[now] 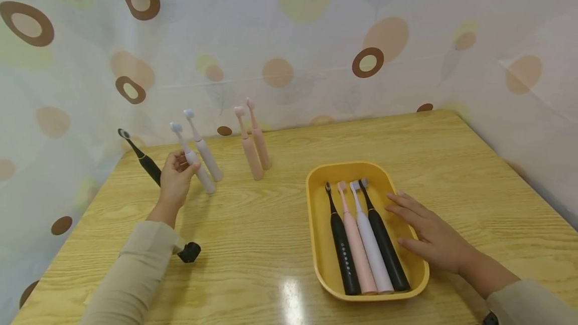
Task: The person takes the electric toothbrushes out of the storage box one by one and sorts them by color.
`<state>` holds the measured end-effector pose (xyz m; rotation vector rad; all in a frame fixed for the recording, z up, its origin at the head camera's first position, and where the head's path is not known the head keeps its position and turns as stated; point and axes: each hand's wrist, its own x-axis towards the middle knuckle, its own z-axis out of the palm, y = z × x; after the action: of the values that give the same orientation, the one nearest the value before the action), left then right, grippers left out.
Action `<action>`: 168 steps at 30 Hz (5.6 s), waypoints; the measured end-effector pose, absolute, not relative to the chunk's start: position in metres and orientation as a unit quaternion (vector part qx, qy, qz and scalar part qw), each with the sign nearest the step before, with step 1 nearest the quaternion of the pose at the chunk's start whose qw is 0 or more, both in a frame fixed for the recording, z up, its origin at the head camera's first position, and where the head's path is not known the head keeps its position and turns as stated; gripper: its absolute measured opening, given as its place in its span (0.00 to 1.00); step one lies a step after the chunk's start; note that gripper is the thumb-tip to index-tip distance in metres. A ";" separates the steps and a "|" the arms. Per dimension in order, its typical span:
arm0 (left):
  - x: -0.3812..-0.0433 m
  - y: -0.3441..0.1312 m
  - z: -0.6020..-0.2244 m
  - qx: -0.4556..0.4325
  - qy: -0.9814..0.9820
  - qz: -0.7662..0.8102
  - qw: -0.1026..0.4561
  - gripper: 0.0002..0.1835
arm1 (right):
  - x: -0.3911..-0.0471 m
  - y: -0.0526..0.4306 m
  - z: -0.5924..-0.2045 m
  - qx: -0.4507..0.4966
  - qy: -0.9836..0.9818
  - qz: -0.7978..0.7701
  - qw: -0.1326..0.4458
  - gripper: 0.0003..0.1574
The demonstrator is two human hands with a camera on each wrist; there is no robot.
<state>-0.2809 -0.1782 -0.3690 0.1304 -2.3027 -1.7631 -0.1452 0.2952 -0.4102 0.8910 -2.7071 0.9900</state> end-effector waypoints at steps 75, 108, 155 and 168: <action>-0.211 -0.103 -0.352 -0.098 -0.783 -0.615 0.005 0.27 | -0.146 0.296 -0.413 0.316 -0.897 0.300 0.081 0.35; -0.194 -0.016 -0.348 -0.146 -0.661 -0.694 -0.244 0.25 | -0.145 0.296 -0.410 0.309 -0.897 0.307 0.071 0.35; -0.185 0.063 -0.352 0.056 -0.657 -0.680 -0.321 0.33 | -0.147 0.295 -0.409 0.306 -0.894 0.322 0.064 0.34; -0.195 0.082 -0.362 0.144 -0.649 -0.698 -0.265 0.34 | -0.148 0.295 -0.411 0.312 -0.895 0.310 0.074 0.34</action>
<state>-0.1945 0.0820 -0.3619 0.5508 -2.4767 -2.6621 -0.1475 0.2953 -0.4105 0.9361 -2.6871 0.9311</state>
